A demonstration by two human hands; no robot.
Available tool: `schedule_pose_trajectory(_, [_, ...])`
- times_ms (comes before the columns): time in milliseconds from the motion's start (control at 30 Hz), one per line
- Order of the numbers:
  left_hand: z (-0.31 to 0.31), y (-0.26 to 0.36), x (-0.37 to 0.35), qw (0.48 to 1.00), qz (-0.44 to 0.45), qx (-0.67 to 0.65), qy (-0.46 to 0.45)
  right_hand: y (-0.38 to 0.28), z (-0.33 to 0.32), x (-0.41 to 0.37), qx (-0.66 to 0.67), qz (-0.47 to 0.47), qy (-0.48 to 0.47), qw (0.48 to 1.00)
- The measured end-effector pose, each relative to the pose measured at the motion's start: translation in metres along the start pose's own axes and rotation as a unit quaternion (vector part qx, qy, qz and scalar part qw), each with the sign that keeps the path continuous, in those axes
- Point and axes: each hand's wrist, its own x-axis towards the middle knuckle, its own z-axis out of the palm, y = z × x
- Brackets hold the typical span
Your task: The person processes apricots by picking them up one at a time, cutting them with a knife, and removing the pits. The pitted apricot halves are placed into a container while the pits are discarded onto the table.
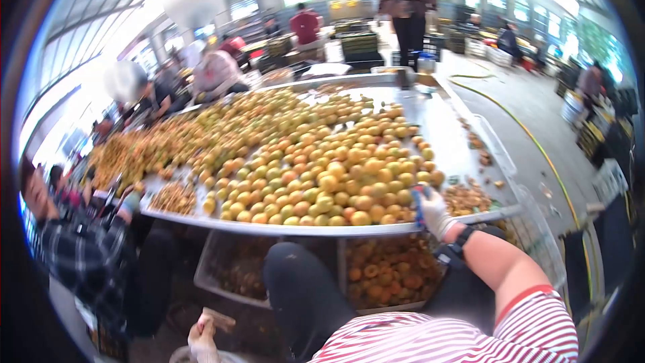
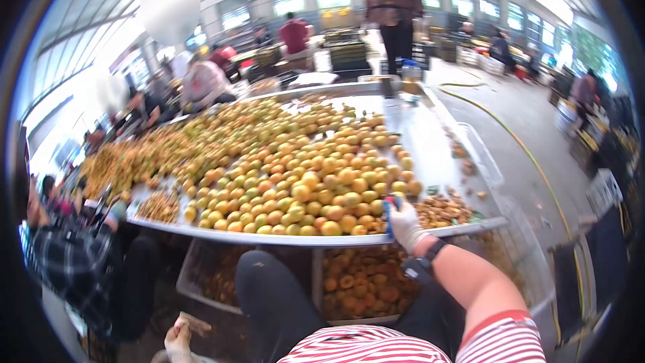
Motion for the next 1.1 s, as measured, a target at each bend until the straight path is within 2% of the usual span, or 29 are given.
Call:
schedule_pose_trajectory(33, [-0.011,-0.022,0.013,0.993,-0.032,-0.113,0.0,-0.005,0.001,-0.002,0.028,0.037,-0.013,0.999])
schedule_pose_trajectory(67, [-0.022,-0.038,0.027,0.972,-0.069,-0.223,0.004,-0.002,0.001,0.002,0.006,0.028,0.004,1.0])
schedule_pose_trajectory(100, [0.009,-0.008,0.013,0.994,-0.054,-0.069,0.059,0.004,0.001,0.007,-0.002,-0.002,0.002,1.0])
schedule_pose_trajectory(133, [0.039,0.024,-0.007,0.989,-0.032,0.086,0.116,0.01,-0.001,0.013,-0.023,-0.009,0.008,1.0])
schedule_pose_trajectory(167, [0.035,0.026,-0.006,0.994,-0.008,0.075,0.081,0.002,-0.002,0.006,-0.013,0.001,0.006,1.0])
schedule_pose_trajectory(267, [0.042,0.035,-0.001,0.994,0.025,0.088,0.053,-0.012,-0.005,-0.004,0.058,0.003,-0.015,0.998])
schedule_pose_trajectory(300, [0.042,0.032,0.007,0.996,0.041,0.053,0.05,-0.015,-0.008,-0.008,0.072,-0.004,-0.011,0.997])
schedule_pose_trajectory(333, [0.051,0.043,0.008,0.993,0.035,0.077,0.079,-0.02,-0.012,-0.014,0.086,-0.011,-0.007,0.996])
schedule_pose_trajectory(367, [0.061,0.057,0.012,0.994,0.064,0.071,0.06,-0.023,-0.017,-0.02,0.079,-0.021,0.006,0.997])
schedule_pose_trajectory(400, [0.068,0.066,0.016,0.993,0.092,0.064,0.04,-0.027,-0.023,-0.027,0.118,0.013,-0.001,0.993])
schedule_pose_trajectory(467, [0.048,0.023,0.089,0.987,0.147,0.058,0.017,-0.04,-0.032,-0.045,0.158,0.044,0.017,0.986])
schedule_pose_trajectory(500, [0.054,0.029,0.106,0.986,0.161,0.051,0.008,-0.041,-0.038,-0.051,0.146,0.052,0.021,0.988])
schedule_pose_trajectory(533, [0.069,0.047,0.116,0.983,0.176,0.043,-0.001,-0.019,-0.042,-0.041,0.176,0.026,0.016,0.984])
schedule_pose_trajectory(633, [0.14,0.114,0.11,0.969,0.238,0.042,-0.057,-0.048,-0.06,-0.074,0.179,0.03,0.045,0.982])
schedule_pose_trajectory(733, [0.223,0.178,0.076,0.956,0.274,-0.002,-0.103,-0.047,-0.082,-0.088,0.264,0.024,0.061,0.962])
schedule_pose_trajectory(767, [0.244,0.191,0.073,0.956,0.263,0.006,-0.126,-0.065,-0.086,-0.104,0.264,0.039,0.068,0.961])
schedule_pose_trajectory(833, [0.286,0.206,0.073,0.951,0.248,-0.004,-0.186,-0.081,-0.1,-0.123,0.288,0.031,0.061,0.955])
schedule_pose_trajectory(933, [0.358,0.203,0.079,0.921,0.259,-0.031,-0.29,-0.103,-0.106,-0.147,0.232,0.01,0.091,0.968])
schedule_pose_trajectory(1000, [0.398,0.199,0.066,0.905,0.236,-0.025,-0.353,-0.111,-0.097,-0.153,0.204,0.003,0.085,0.975])
schedule_pose_trajectory(1033, [0.421,0.192,0.059,0.885,0.232,-0.074,-0.398,-0.116,-0.089,-0.155,0.203,0.009,0.072,0.977])
schedule_pose_trajectory(1067, [0.44,0.187,0.053,0.863,0.251,-0.054,-0.435,-0.118,-0.082,-0.152,0.216,-0.007,0.038,0.976])
schedule_pose_trajectory(1100, [0.455,0.186,0.041,0.859,0.237,-0.04,-0.452,-0.126,-0.07,-0.149,0.092,-0.072,0.062,0.991])
